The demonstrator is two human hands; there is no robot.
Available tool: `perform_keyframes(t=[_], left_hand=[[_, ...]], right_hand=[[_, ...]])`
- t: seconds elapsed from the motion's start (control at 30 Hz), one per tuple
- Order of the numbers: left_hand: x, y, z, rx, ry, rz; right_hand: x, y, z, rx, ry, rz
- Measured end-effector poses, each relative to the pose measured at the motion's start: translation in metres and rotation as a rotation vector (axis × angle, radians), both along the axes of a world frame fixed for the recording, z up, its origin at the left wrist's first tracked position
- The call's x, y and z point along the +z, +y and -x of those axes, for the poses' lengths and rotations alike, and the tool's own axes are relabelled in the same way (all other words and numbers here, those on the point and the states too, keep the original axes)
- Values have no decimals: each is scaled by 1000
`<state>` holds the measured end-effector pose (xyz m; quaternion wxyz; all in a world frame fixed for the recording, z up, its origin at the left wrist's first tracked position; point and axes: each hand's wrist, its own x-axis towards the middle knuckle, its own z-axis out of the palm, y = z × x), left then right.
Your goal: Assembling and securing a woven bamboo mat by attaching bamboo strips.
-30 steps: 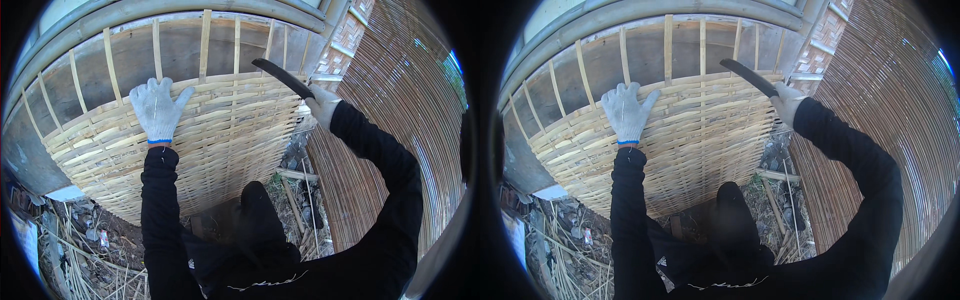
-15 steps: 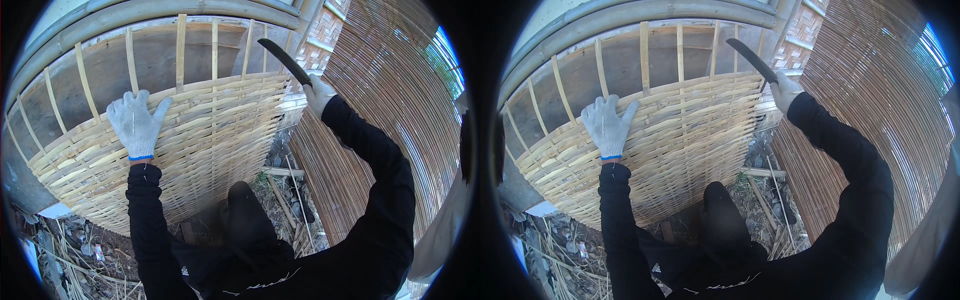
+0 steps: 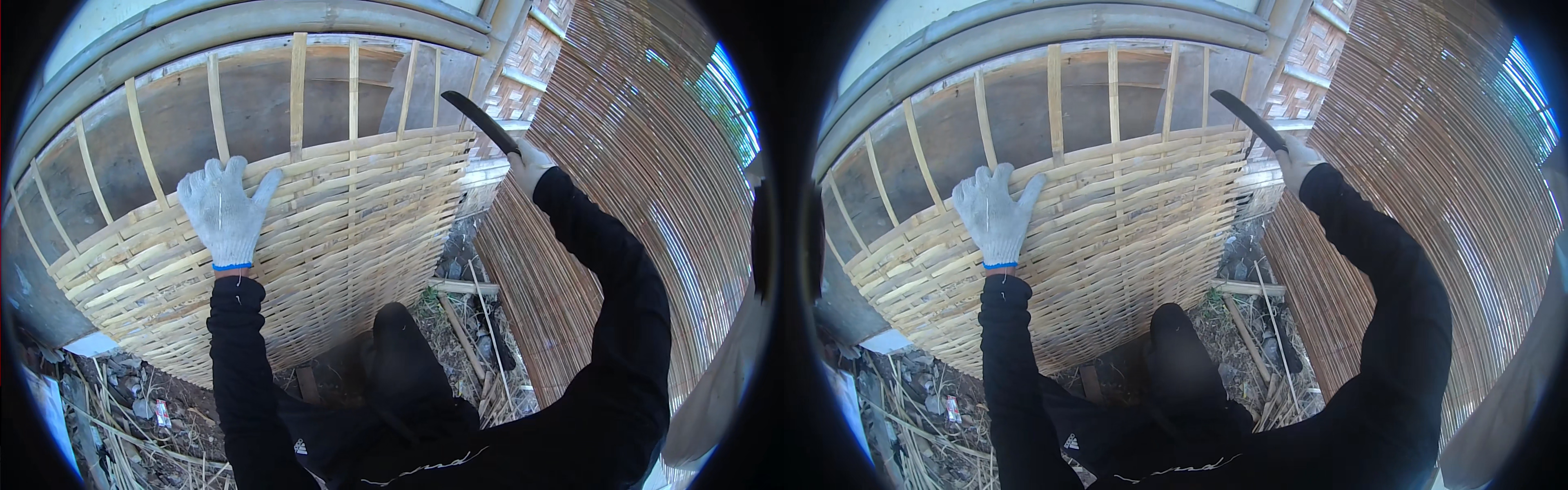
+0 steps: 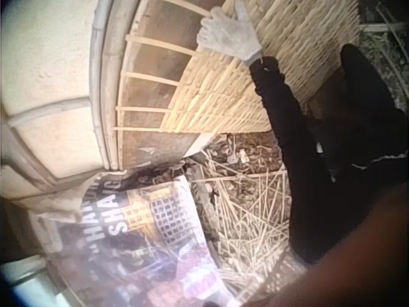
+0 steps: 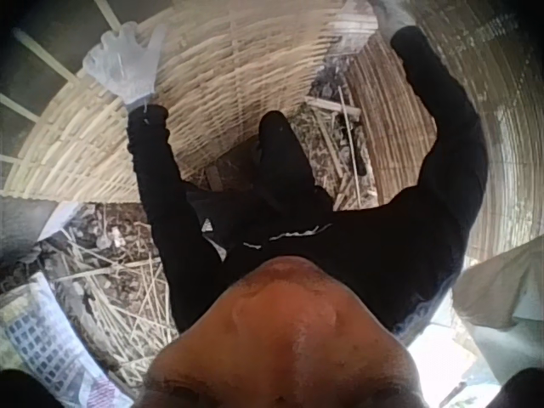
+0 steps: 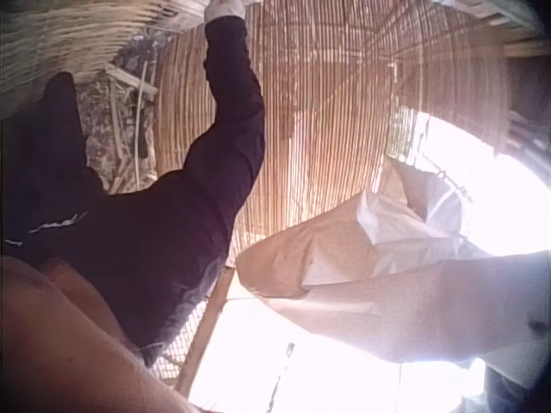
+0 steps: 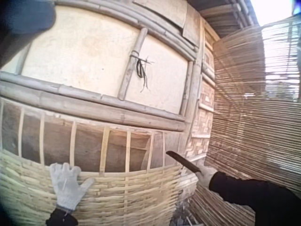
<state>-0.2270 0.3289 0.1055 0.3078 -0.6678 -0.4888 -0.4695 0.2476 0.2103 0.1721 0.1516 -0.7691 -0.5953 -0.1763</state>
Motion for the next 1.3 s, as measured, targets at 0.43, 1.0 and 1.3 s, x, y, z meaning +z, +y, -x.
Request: perform_keyframes(t=[0.43, 1.0, 1.3], left_hand=[[-5, 4, 4, -28, -14, 59], [-4, 8, 5, -46, -12, -6], [-9, 8, 15, -175, -12, -40]], right_hand=[[18, -25, 135, 485, 931, -308], [4, 10, 174, 568, 256, 232], [-8, -11, 212, 659, 1186, -173]])
